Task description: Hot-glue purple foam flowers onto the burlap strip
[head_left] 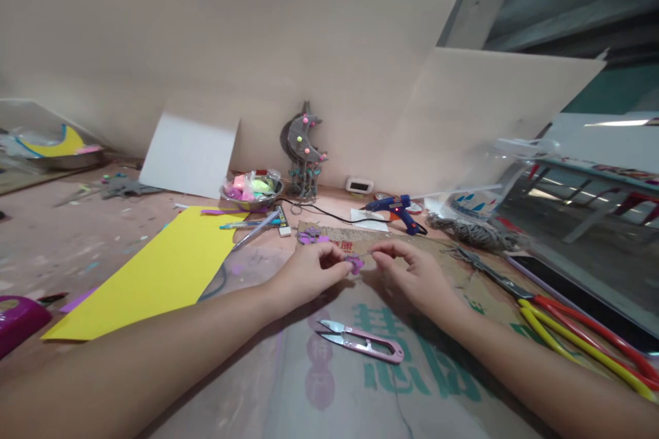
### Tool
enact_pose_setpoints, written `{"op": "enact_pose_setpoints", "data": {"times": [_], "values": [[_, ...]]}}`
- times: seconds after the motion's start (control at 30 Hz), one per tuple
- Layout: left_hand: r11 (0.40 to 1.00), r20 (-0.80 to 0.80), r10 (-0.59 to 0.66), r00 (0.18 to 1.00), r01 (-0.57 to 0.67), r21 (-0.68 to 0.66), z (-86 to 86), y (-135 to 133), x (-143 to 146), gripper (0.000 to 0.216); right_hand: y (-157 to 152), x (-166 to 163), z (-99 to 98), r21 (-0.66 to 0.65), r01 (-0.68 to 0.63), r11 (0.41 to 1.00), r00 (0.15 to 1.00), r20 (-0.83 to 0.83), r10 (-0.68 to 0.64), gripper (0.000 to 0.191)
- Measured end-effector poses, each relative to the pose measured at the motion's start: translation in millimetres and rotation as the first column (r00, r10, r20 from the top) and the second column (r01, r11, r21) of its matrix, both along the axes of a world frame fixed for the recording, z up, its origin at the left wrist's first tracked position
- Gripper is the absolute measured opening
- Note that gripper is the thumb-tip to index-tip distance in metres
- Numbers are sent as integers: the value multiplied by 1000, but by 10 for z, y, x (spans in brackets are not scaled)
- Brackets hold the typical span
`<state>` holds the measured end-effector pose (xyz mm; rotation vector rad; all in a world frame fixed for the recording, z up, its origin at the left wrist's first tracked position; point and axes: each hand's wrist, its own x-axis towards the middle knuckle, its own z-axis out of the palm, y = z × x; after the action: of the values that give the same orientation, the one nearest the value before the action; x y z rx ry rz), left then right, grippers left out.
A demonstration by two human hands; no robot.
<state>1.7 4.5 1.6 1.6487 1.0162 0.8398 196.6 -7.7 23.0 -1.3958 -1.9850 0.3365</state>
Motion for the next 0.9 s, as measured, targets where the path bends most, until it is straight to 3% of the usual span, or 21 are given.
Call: {"op": "enact_pose_setpoints", "data": {"times": [0.13,0.27,0.33,0.43,0.6,0.77,0.9], "values": [[999,6,-15,1000,15,32,-23,22,-5,27,254,232,-30,74,22,997,998,-60,-17,25],[995,-5,0,1000,0,98,-71,57,-10,25,567,623,-41,186,258,948,957,-186,-224,32],[993,3,6,1000,-7,114,-96,75,-7,24,704,807,-45,149,308,939,939,-208,-275,34],[994,20,6,1000,-9,106,-111,91,4,22,877,970,-50,40,297,954,951,-106,-291,44],[996,32,13,999,-16,90,-80,80,11,22,1160,933,-38,-46,225,973,974,51,-223,44],[997,32,25,999,-28,70,-72,70,5,21,1354,816,-44,-78,354,932,929,145,-341,29],[999,33,11,999,-13,48,-86,73,6,20,1321,822,-17,-99,400,911,912,147,-384,23]]}}
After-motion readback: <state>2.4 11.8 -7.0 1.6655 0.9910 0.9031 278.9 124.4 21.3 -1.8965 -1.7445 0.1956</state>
